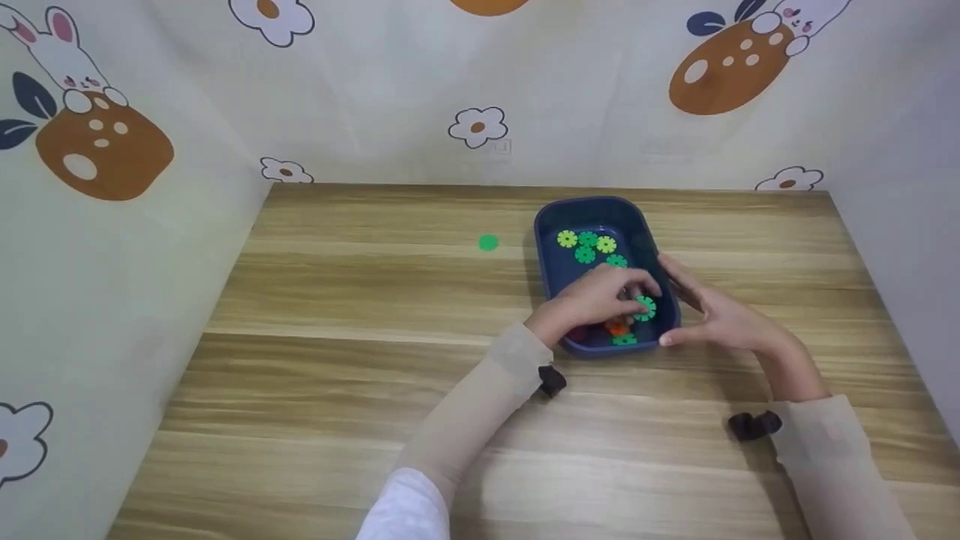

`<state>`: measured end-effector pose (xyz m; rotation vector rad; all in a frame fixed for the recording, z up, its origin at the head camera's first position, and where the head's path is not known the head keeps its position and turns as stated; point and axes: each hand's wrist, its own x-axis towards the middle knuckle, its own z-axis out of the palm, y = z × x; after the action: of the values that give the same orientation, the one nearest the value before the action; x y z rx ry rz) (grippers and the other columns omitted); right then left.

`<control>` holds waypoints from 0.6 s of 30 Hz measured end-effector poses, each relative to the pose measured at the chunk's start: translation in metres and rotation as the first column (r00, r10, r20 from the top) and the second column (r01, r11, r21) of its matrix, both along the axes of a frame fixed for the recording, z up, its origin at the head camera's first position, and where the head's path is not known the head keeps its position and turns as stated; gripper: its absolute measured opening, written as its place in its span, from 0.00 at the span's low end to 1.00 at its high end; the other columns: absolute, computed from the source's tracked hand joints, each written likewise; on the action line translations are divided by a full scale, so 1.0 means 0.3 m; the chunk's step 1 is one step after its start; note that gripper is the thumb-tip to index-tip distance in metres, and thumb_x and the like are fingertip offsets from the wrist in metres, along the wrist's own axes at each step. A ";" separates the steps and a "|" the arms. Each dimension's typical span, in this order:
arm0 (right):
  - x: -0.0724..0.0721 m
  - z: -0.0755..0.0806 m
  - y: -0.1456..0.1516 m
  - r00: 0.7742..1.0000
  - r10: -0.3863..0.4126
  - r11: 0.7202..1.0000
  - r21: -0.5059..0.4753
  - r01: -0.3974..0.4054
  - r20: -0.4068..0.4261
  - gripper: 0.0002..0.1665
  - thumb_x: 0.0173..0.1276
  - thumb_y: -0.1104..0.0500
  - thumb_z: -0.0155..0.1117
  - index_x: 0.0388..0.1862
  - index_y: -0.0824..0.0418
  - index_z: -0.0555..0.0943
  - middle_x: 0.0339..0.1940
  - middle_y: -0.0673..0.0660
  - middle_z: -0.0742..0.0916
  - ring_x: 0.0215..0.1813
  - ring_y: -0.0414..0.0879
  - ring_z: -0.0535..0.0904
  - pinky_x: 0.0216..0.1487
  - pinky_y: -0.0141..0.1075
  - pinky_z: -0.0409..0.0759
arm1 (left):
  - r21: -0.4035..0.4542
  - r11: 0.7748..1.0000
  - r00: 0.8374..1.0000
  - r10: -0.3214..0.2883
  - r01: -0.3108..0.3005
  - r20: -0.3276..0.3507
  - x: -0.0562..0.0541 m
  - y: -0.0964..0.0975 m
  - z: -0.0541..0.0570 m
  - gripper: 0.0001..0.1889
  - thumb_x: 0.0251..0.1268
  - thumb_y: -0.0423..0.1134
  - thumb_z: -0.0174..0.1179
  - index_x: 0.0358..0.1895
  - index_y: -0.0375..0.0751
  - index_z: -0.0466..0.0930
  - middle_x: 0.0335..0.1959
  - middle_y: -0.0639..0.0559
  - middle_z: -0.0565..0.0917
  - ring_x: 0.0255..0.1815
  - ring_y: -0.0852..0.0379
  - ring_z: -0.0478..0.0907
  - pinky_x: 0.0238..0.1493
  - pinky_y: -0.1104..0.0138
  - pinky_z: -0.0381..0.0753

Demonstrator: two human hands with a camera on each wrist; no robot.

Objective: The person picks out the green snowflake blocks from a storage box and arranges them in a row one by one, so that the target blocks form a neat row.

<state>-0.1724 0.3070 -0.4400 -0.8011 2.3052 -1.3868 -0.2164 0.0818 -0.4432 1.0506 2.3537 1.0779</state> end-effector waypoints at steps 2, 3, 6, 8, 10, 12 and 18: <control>0.003 -0.001 0.001 1.000 -0.007 1.000 0.004 0.007 0.008 0.62 0.56 0.67 0.74 0.79 0.61 0.42 0.79 0.60 0.46 0.76 0.59 0.45 0.69 0.24 0.51 | 0.096 0.994 0.998 0.044 -0.048 0.045 0.003 -0.004 0.002 0.13 0.66 0.38 0.62 0.52 0.44 0.79 0.31 0.59 0.83 0.26 0.64 0.81 0.32 0.76 0.79; 0.004 -0.001 0.000 1.000 -0.015 1.000 0.006 0.015 0.013 0.62 0.56 0.66 0.74 0.79 0.61 0.42 0.79 0.60 0.46 0.76 0.59 0.45 0.69 0.24 0.51 | 0.134 0.988 0.996 0.066 -0.073 0.060 0.003 -0.006 0.003 0.12 0.66 0.38 0.63 0.51 0.44 0.78 0.30 0.59 0.83 0.26 0.63 0.81 0.30 0.74 0.80; 0.004 0.001 -0.001 1.000 -0.015 1.000 0.005 0.015 0.013 0.63 0.56 0.66 0.74 0.79 0.62 0.42 0.79 0.61 0.46 0.76 0.59 0.46 0.68 0.23 0.52 | 0.226 0.964 0.986 0.115 -0.141 0.124 0.004 -0.014 0.010 0.11 0.65 0.37 0.63 0.48 0.44 0.75 0.31 0.58 0.83 0.26 0.60 0.83 0.29 0.69 0.83; 0.004 0.000 0.000 1.000 0.000 1.000 -0.003 0.000 0.000 0.63 0.56 0.67 0.74 0.78 0.63 0.41 0.79 0.62 0.46 0.76 0.60 0.45 0.68 0.23 0.52 | 0.272 0.947 0.980 0.136 -0.171 0.145 0.004 -0.021 0.015 0.10 0.65 0.36 0.63 0.46 0.43 0.74 0.32 0.56 0.83 0.27 0.58 0.83 0.29 0.68 0.83; 0.003 0.000 0.000 1.000 0.013 1.000 -0.016 -0.013 -0.010 0.63 0.55 0.68 0.74 0.78 0.64 0.41 0.78 0.64 0.46 0.76 0.61 0.44 0.68 0.23 0.51 | 0.311 0.931 0.978 0.153 -0.191 0.145 0.002 -0.031 0.023 0.09 0.65 0.35 0.62 0.45 0.42 0.75 0.33 0.56 0.84 0.30 0.58 0.84 0.30 0.67 0.83; 0.002 0.000 0.000 0.999 0.026 0.999 -0.026 -0.026 -0.018 0.64 0.55 0.69 0.74 0.78 0.64 0.41 0.78 0.64 0.45 0.76 0.62 0.43 0.69 0.23 0.51 | 0.345 0.915 0.975 0.171 -0.210 0.139 0.000 -0.045 0.033 0.08 0.65 0.34 0.63 0.45 0.41 0.75 0.35 0.55 0.83 0.31 0.59 0.83 0.31 0.69 0.83; 0.001 0.002 -0.002 1.000 0.023 0.999 -0.036 -0.024 -0.009 0.63 0.55 0.69 0.74 0.78 0.63 0.41 0.79 0.62 0.46 0.76 0.61 0.43 0.69 0.23 0.50 | 0.446 0.843 0.952 0.231 -0.300 0.203 -0.021 -0.101 0.070 0.09 0.65 0.30 0.61 0.47 0.39 0.76 0.37 0.52 0.84 0.33 0.59 0.83 0.34 0.69 0.83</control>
<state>-0.1719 0.3065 -0.4394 -0.8438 2.2761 -1.4208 -0.2227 0.0514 -0.4223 0.7615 2.2139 1.8404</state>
